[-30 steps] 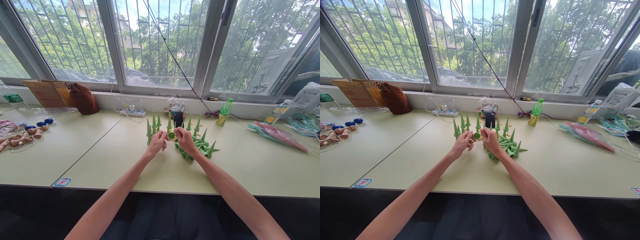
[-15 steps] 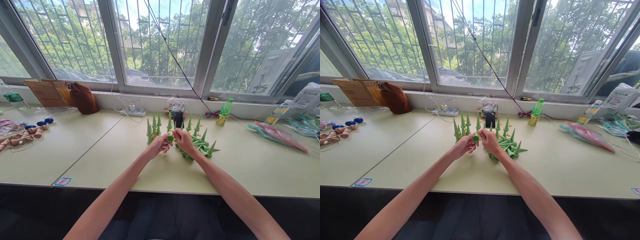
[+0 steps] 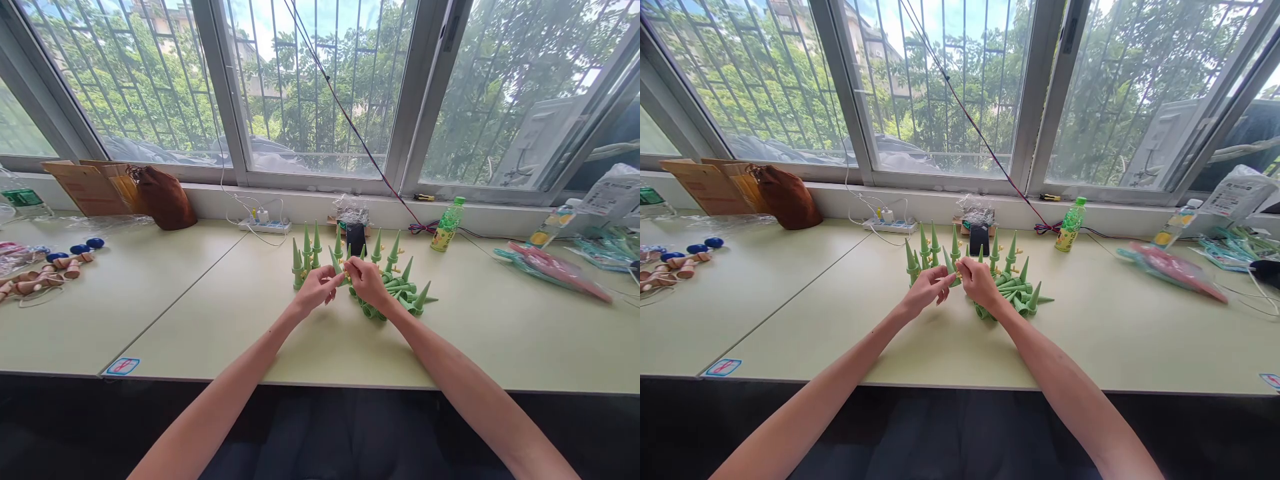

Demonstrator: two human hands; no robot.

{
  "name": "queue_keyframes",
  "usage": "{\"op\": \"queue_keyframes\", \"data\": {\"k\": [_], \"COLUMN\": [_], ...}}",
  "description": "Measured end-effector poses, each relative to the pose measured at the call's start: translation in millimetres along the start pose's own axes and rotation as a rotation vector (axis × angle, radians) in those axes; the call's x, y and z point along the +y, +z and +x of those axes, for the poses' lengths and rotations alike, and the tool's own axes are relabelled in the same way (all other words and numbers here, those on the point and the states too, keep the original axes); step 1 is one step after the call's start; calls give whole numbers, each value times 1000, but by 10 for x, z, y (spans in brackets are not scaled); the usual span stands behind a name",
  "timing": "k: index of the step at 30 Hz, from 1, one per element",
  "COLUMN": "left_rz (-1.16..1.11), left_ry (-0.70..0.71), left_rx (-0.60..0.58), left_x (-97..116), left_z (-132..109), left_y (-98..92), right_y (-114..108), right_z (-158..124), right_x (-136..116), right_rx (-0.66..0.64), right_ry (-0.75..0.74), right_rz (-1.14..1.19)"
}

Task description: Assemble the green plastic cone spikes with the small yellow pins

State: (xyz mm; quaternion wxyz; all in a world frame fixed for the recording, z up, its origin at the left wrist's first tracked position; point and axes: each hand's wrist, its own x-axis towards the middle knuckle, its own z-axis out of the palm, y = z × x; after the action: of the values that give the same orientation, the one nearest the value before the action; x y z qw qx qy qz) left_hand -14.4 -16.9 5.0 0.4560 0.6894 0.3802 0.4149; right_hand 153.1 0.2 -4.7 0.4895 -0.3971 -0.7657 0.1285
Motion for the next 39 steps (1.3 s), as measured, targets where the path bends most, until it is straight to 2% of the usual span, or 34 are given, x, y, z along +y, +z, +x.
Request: {"op": "queue_keyframes", "data": {"k": [5,10,13,25,27,30,32,39], "left_rz": [153,268,307,95,51,-39,-88,-185], "left_ry": [84,266,323,129,36,-140,-212,-299], "left_rx": [78,164,184,340,265,43,-52,-138], "left_x": [-47,-83,-79,6,3,1,1,-28], "left_z": [17,37,32,38,45,49,49,52], "left_y": [14,37,47,41,37,36,30,-22], "right_y": [-6,-2,5,-40,-42,-41,-39,-28], "right_z": [2,3,4,8,6,3,0,-6], "right_x": [4,8,11,-18,-22,-27,-26,-16], "right_rx": [-4,1,5,93,87,69,58,33], "right_ry": [-5,-1,14,49,39,19,9,7], "right_rz": [-1,2,-13,-32,-34,-45,-40,5]}}
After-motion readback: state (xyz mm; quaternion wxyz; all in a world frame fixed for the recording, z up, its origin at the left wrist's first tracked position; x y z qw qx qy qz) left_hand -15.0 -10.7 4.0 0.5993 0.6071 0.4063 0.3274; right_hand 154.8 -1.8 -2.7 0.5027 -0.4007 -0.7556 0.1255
